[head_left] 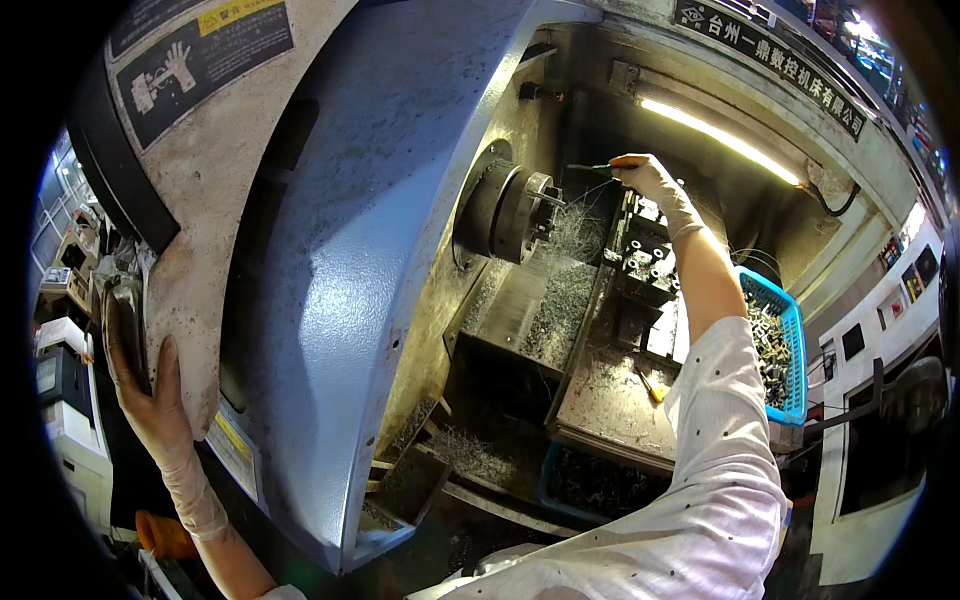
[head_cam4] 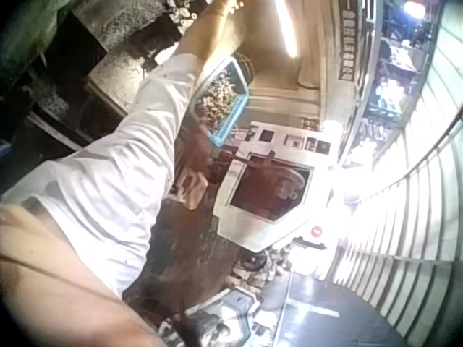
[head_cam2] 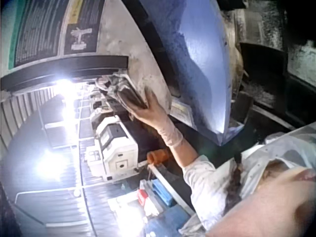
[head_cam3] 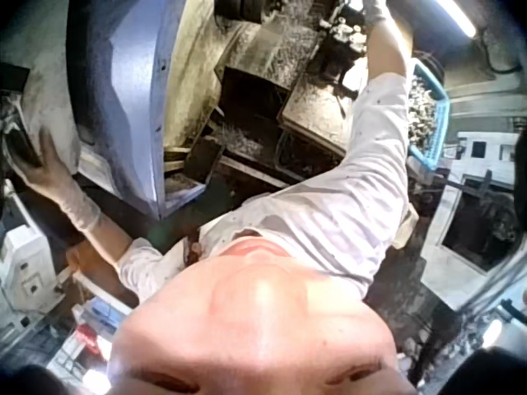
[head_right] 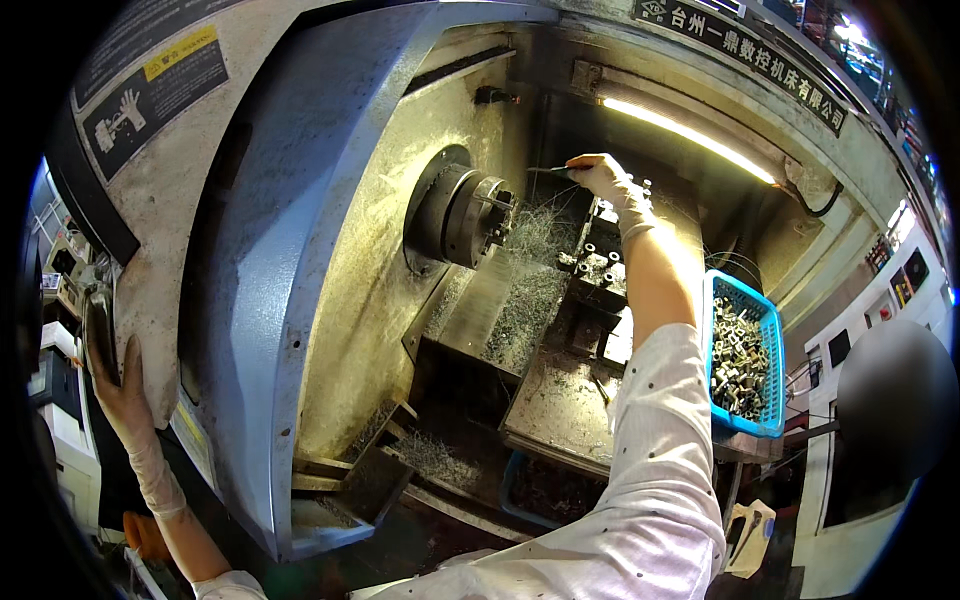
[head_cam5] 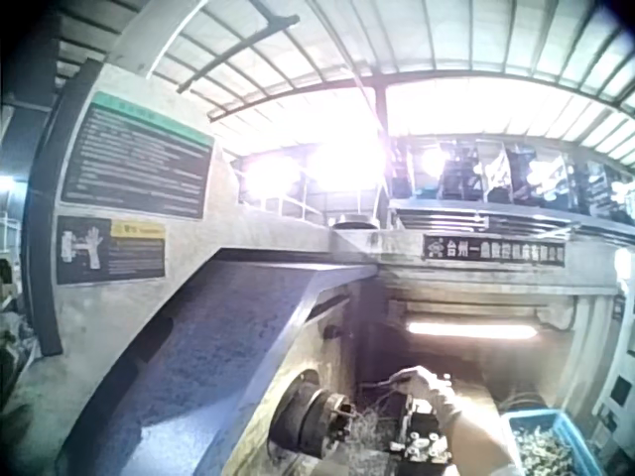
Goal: The person operates a CNC lathe, repeatedly opening the machine door, loading small metal parts into the chuck, and closing the door. The person wears gloves and handles the parts by hand, placing them into a blue basket after processing.
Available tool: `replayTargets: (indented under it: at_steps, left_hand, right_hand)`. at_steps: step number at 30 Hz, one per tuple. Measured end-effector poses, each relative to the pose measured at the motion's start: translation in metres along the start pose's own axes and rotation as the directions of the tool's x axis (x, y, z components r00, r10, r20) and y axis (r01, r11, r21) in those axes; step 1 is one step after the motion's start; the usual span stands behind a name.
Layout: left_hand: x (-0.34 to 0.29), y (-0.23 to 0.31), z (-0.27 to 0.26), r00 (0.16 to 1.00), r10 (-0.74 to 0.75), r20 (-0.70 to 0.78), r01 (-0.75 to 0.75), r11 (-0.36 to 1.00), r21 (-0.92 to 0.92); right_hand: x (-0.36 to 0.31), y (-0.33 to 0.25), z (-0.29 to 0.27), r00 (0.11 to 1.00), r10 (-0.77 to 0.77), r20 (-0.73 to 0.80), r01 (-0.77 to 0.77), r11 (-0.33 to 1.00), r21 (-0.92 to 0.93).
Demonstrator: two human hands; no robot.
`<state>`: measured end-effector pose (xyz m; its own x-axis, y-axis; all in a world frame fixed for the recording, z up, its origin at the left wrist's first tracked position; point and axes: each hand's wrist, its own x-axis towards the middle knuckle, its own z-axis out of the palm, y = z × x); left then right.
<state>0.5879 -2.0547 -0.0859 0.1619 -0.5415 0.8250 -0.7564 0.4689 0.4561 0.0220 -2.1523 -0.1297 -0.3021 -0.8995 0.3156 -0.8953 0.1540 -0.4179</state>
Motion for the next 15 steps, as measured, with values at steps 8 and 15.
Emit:
replayTargets:
  at_steps: [8, 15]
  left_hand:
    - [0.003, 0.018, 0.005, 0.953, 0.296, -0.065, -0.273, 0.933, 0.233]
    - [0.003, 0.009, -0.005, 0.961, 0.273, 0.039, -0.267, 0.887, 0.378]
  right_hand:
    - [-0.016, 0.008, 0.006, 0.826, 0.097, -0.555, -0.014, 0.988, 0.153]
    - [-0.147, 0.03, -0.003, 0.739, 0.05, -0.672, -0.148, 0.985, -0.089]
